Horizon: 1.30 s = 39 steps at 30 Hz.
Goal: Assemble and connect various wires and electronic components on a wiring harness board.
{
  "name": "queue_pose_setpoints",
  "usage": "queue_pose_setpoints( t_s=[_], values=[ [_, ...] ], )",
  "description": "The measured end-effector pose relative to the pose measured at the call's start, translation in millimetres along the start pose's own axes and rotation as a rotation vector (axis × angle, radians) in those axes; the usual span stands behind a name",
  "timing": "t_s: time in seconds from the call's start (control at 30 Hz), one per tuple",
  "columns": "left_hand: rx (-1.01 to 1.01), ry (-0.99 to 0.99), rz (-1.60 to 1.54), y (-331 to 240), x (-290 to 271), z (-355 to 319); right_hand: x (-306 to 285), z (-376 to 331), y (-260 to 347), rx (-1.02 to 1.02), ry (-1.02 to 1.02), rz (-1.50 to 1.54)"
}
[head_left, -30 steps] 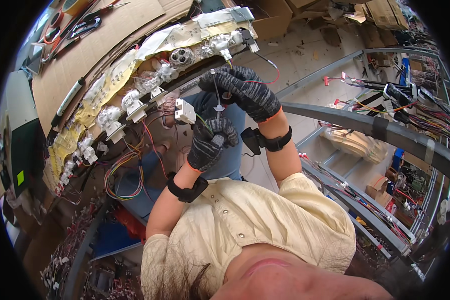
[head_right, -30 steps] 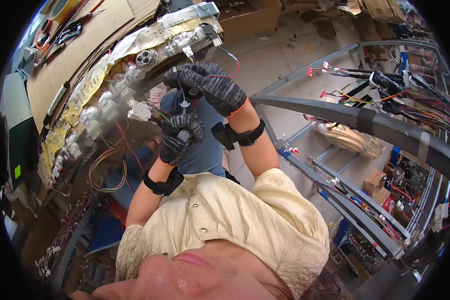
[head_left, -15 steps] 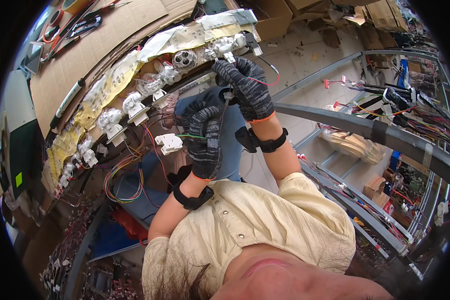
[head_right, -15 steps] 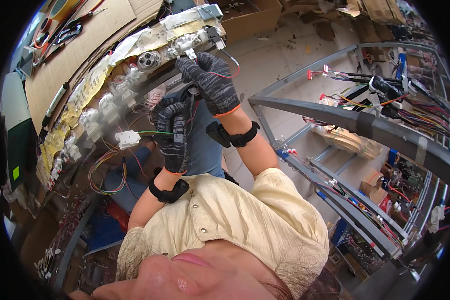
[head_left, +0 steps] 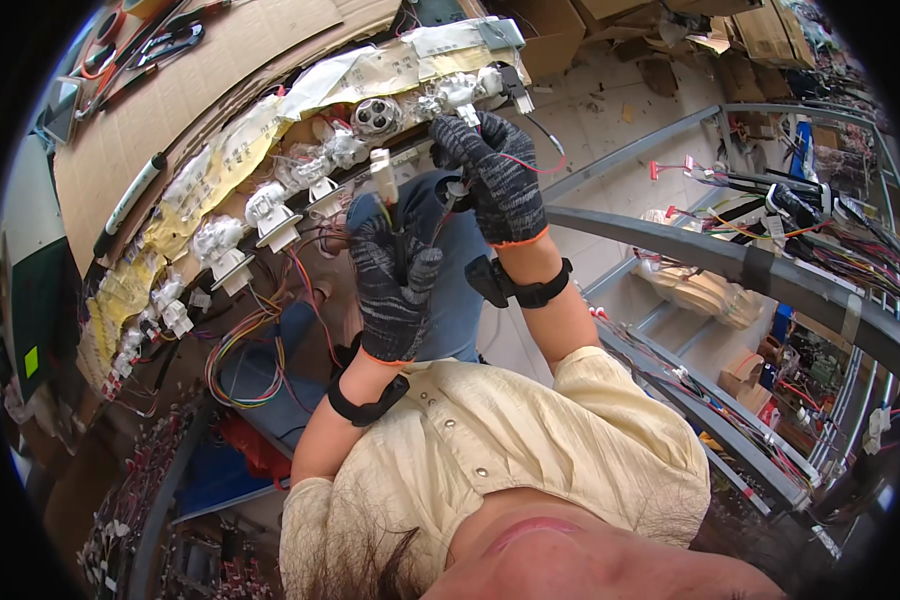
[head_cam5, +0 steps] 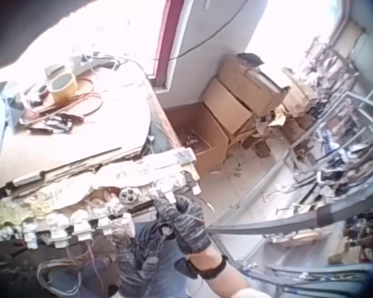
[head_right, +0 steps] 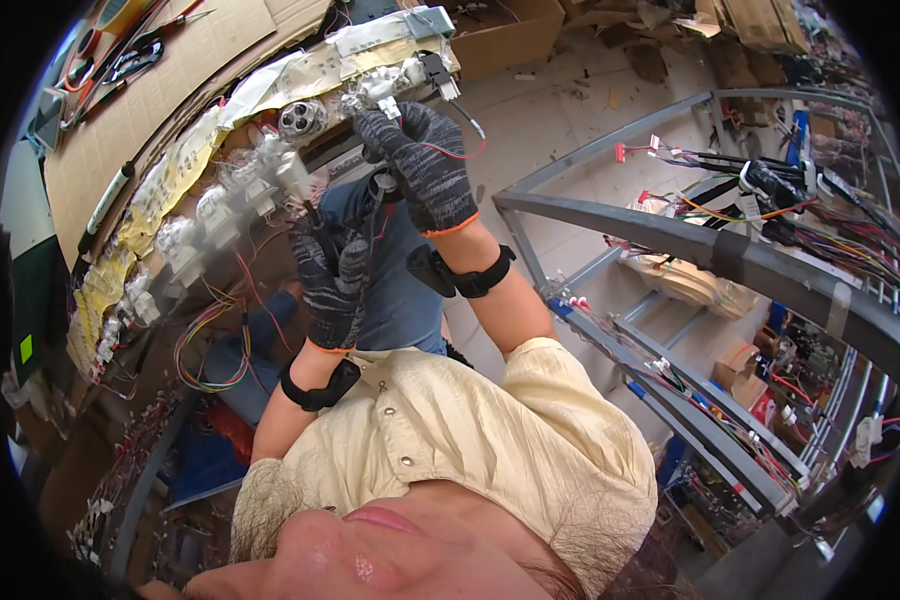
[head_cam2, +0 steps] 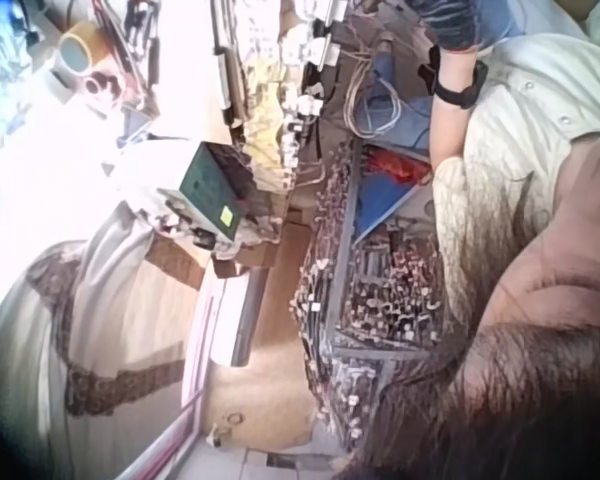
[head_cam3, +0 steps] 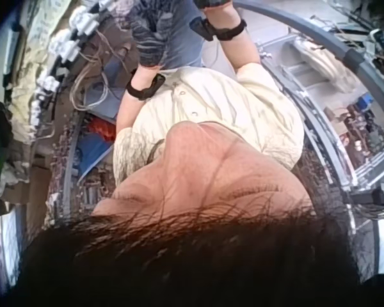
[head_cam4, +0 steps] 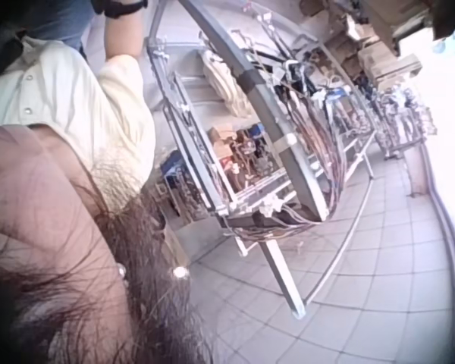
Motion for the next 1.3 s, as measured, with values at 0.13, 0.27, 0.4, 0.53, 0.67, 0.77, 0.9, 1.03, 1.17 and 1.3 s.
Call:
queue_pose_setpoints(
  t_s=[0.13,0.27,0.4,0.53,0.67,0.77,0.9,1.03,1.17,1.3],
  values=[
    [-0.151,0.006,0.022,36.6,-17.3,-2.4,5.8,2.8,-12.6,-0.199,-0.013,0.143],
    [0.304,-0.051,0.451,4.9,-20.6,-17.9,3.7,-2.1,-3.1,-0.05,-0.063,0.107],
    [-0.403,0.202,-0.606,-8.9,-28.8,-21.9,-28.1,-18.7,-9.4,-0.474,-0.098,-0.35],
    [-0.366,0.215,-0.49,-27.8,-19.4,-28.9,-21.2,-66.0,4.4,-0.864,-0.256,-0.713],
    [-0.537,0.279,-0.484,-34.4,-24.2,-28.2,13.0,-66.7,-1.7,-0.677,0.344,-0.381],
    [-0.593,0.25,-0.633,-24.5,-24.0,-20.5,26.3,-59.9,-6.1,-0.098,0.281,0.195],
    [-0.092,0.117,-0.311,-25.9,-19.5,-20.7,33.9,-43.0,-18.2,-0.18,0.296,0.247],
    [0.305,0.022,0.038,-26.7,-24.0,-20.4,43.7,-34.9,-12.7,-0.195,0.312,0.129],
    [0.393,0.019,0.223,-34.5,-27.9,-16.0,46.8,-30.1,-13.5,-0.323,0.294,-0.127],
    [0.102,0.127,0.091,-18.0,-36.3,-18.4,43.9,-40.8,-4.8,-0.447,0.234,-0.537]
  ],
)
Point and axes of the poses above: each hand's wrist, its own z-axis towards the middle knuckle, its own x-axis out of the palm, y = z × x, the point moved 1 cm from there along z, towards the middle knuckle, and after that the axes turned 9 degrees about -x, right-handed, at the moved point
